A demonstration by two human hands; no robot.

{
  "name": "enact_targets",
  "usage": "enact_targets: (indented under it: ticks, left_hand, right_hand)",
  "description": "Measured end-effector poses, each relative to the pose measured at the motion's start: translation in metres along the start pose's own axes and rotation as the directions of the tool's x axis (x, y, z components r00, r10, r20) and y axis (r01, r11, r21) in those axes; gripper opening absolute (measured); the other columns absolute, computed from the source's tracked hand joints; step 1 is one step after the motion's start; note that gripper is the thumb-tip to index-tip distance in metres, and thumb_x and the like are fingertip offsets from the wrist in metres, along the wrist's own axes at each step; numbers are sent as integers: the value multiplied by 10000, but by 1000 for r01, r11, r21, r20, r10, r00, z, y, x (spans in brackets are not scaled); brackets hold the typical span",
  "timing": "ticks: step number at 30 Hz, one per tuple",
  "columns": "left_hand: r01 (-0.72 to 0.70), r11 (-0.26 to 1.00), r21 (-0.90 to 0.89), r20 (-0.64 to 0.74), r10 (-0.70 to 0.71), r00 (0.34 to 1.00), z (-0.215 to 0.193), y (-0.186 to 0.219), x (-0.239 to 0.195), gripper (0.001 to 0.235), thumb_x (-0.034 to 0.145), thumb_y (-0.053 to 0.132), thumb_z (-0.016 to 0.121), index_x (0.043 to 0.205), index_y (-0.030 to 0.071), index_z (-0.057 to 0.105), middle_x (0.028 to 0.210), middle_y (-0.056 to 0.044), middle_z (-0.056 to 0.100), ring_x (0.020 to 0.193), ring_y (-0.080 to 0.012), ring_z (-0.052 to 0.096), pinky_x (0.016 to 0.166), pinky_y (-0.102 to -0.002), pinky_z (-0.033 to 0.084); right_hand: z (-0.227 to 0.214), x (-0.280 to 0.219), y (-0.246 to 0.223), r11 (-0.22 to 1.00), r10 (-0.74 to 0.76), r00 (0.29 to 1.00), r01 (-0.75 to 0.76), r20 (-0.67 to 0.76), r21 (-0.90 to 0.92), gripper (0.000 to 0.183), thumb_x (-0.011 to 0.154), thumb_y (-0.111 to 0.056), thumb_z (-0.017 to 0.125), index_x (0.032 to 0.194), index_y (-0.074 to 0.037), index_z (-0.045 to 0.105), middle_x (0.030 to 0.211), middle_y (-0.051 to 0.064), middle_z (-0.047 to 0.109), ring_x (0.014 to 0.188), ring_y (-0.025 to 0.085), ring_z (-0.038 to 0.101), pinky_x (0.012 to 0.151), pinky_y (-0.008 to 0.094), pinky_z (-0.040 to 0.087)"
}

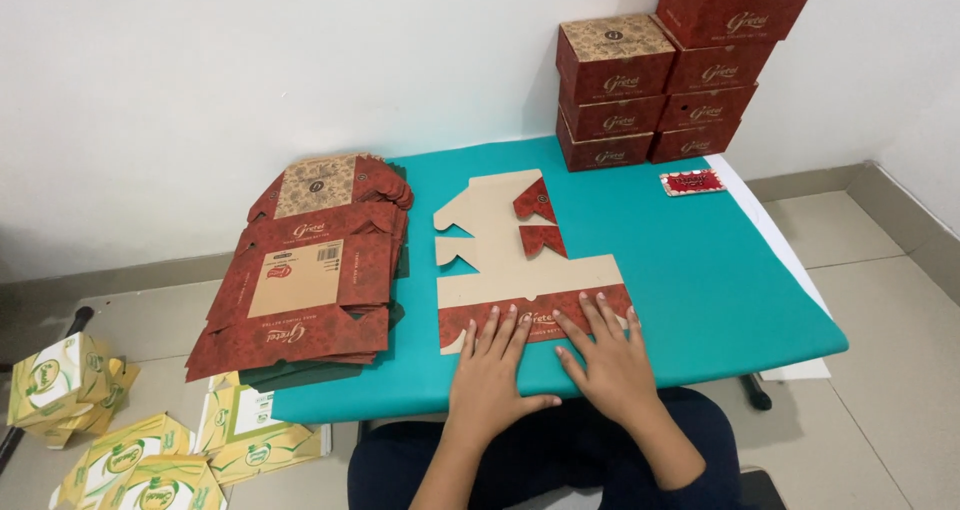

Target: The person assembles a flat cardboard box by folding its sides and tucking in the flaps. They then place a small red card inside the box and close the lid.

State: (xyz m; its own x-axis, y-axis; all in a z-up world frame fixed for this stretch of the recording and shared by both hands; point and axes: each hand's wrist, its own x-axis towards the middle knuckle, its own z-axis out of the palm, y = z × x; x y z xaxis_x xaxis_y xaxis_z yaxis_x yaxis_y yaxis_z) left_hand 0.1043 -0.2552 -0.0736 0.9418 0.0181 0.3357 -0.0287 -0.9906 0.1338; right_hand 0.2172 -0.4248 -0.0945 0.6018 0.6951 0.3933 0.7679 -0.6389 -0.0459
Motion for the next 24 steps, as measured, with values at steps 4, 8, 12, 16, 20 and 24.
enact_targets:
  ticks: [4,8,12,16,20,24]
  left_hand:
    - [-4,999,32,-3,4,1000,5,-1,-1,1123,670,795,638,1477,114,258,1539,-98,222,1424,-279,139,1116,-490,104]
    - [-2,999,37,-8,3,1000,6,-1,-1,1125,673,804,631,1481,121,249,1541,-92,215,1426,-279,132,1121,-492,96]
    - [7,999,44,-7,-7,1000,7,-1,0,1127,673,810,620,1482,122,245,1537,-92,229,1426,-276,142,1122,-487,101]
    - [17,999,32,5,-17,1000,6,-1,-1,1143,661,793,654,1488,127,231,1539,-88,227,1425,-277,144,1121,-486,105]
    - [-9,998,63,-26,11,1000,11,-4,-1,1144,669,806,637,1495,133,221,1540,-86,227,1428,-280,140,1126,-487,105]
    - [-19,999,38,-31,20,999,7,-3,-2,1112,694,818,581,1493,129,229,1540,-96,228,1431,-285,137,1129,-487,102]
  right_hand:
    - [1,0,0,1000,-3,1000,3,-28,-7,521,930,-522,366,1394,-294,430,1479,93,354,1384,277,283,1105,538,168]
    - [-1,0,-1,1000,6,1000,-6,-4,16,528,935,-527,354,1415,-311,400,1493,86,327,1394,279,253,1107,541,149]
    - [-3,1,-1,1000,-12,999,12,-35,7,517,941,-521,356,1405,-303,420,1483,91,353,1384,284,287,1104,543,176]
    - [-4,1,-2,1000,2,1000,-1,-16,31,518,940,-515,360,1410,-301,415,1493,96,335,1395,275,263,1113,536,150]
    - [-4,2,-2,999,10,1000,-10,-9,35,518,937,-511,365,1406,-300,419,1482,94,351,1387,280,275,1117,533,149]
    - [-7,2,-4,999,6,1000,-5,-17,43,509,935,-500,377,1395,-289,436,1472,96,368,1379,283,290,1120,526,155]
